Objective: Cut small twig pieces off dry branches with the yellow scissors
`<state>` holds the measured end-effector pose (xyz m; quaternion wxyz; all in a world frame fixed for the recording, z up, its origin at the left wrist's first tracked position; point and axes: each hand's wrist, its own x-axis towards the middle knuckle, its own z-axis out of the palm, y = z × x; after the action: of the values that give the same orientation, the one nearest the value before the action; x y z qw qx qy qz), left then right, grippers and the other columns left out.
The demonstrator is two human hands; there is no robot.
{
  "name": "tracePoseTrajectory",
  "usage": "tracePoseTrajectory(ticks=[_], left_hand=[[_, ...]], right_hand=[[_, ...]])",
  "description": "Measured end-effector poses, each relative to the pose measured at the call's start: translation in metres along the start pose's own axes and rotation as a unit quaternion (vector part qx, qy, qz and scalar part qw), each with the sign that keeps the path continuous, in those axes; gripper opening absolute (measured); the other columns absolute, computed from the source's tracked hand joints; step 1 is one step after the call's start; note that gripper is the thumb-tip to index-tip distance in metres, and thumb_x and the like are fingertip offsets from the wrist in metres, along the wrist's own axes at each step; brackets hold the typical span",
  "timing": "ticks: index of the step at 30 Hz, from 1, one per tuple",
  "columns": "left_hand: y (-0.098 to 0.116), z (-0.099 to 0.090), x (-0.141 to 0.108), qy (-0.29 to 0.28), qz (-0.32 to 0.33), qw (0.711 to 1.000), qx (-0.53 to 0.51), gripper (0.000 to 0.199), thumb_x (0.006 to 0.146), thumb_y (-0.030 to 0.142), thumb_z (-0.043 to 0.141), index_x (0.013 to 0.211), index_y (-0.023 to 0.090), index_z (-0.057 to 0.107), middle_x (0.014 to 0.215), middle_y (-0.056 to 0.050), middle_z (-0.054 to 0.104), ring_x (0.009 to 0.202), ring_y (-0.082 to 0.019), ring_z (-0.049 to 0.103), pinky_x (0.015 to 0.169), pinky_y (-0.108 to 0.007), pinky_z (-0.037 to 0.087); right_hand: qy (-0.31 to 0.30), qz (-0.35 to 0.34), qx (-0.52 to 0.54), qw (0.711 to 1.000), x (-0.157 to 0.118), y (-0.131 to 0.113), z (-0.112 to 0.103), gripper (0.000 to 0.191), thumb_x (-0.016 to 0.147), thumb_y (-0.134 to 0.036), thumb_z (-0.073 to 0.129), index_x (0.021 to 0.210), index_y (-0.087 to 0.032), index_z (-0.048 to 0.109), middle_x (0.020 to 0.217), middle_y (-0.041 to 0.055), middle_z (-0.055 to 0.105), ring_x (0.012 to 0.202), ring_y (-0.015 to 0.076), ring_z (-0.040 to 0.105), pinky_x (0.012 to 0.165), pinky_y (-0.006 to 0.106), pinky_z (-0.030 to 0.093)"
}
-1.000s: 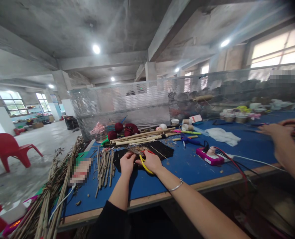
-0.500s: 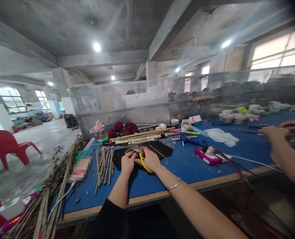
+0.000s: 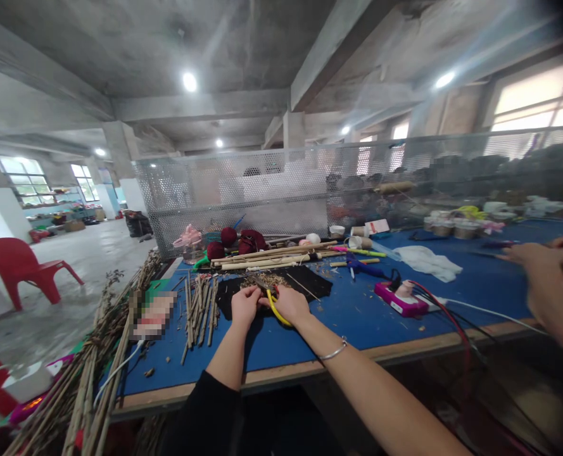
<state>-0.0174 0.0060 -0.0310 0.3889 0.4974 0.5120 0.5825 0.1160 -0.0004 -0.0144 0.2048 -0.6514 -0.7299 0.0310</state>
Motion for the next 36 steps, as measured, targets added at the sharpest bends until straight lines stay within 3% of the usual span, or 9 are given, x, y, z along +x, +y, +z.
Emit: tracePoseTrajectory(ticks=[7, 17, 27, 36], left_hand=[[-0.001, 0.001, 0.003, 0.01, -0.008, 0.999, -0.045, 0.03, 0.064, 0.024, 0.062, 0.09, 0.011, 0.067, 0.068, -0.006, 0.066, 0.05, -0.01, 0.053, 0.046, -0.02, 0.04], [0.013, 0.001, -0.006, -0.008, 0.015, 0.999, -0.051, 0.02, 0.064, 0.017, 0.059, 0.08, 0.012, 0.069, 0.067, -0.005, 0.066, 0.058, -0.012, 0.056, 0.054, -0.021, 0.044], [0.013, 0.004, -0.006, -0.015, -0.036, 0.994, -0.101, 0.025, 0.066, 0.025, 0.062, 0.087, 0.012, 0.067, 0.073, -0.006, 0.067, 0.055, -0.011, 0.056, 0.047, -0.019, 0.042], [0.006, 0.003, -0.002, -0.016, 0.002, 0.997, -0.075, 0.024, 0.069, 0.029, 0.058, 0.083, 0.012, 0.066, 0.065, -0.004, 0.064, 0.053, -0.011, 0.055, 0.046, -0.019, 0.042]], right_hand=[[0.029, -0.002, -0.01, 1.0, -0.001, 0.001, 0.001, 0.062, 0.065, -0.072, 0.042, 0.094, -0.018, 0.052, 0.091, 0.0111, 0.063, 0.087, 0.0253, 0.059, 0.071, 0.032, 0.04], [0.029, -0.032, -0.006, 0.999, -0.001, 0.0, 0.001, 0.062, 0.064, -0.069, 0.048, 0.096, -0.016, 0.05, 0.096, 0.0115, 0.06, 0.091, 0.0253, 0.057, 0.074, 0.031, 0.038], [0.027, -0.03, 0.004, 0.999, -0.001, -0.001, 0.001, 0.06, 0.069, -0.07, 0.04, 0.099, -0.019, 0.049, 0.088, 0.0088, 0.064, 0.085, 0.0244, 0.06, 0.068, 0.029, 0.038], [0.023, -0.034, 0.003, 0.999, -0.001, 0.0, 0.002, 0.061, 0.068, -0.069, 0.042, 0.101, -0.019, 0.049, 0.09, 0.0085, 0.064, 0.086, 0.0249, 0.06, 0.068, 0.03, 0.038]])
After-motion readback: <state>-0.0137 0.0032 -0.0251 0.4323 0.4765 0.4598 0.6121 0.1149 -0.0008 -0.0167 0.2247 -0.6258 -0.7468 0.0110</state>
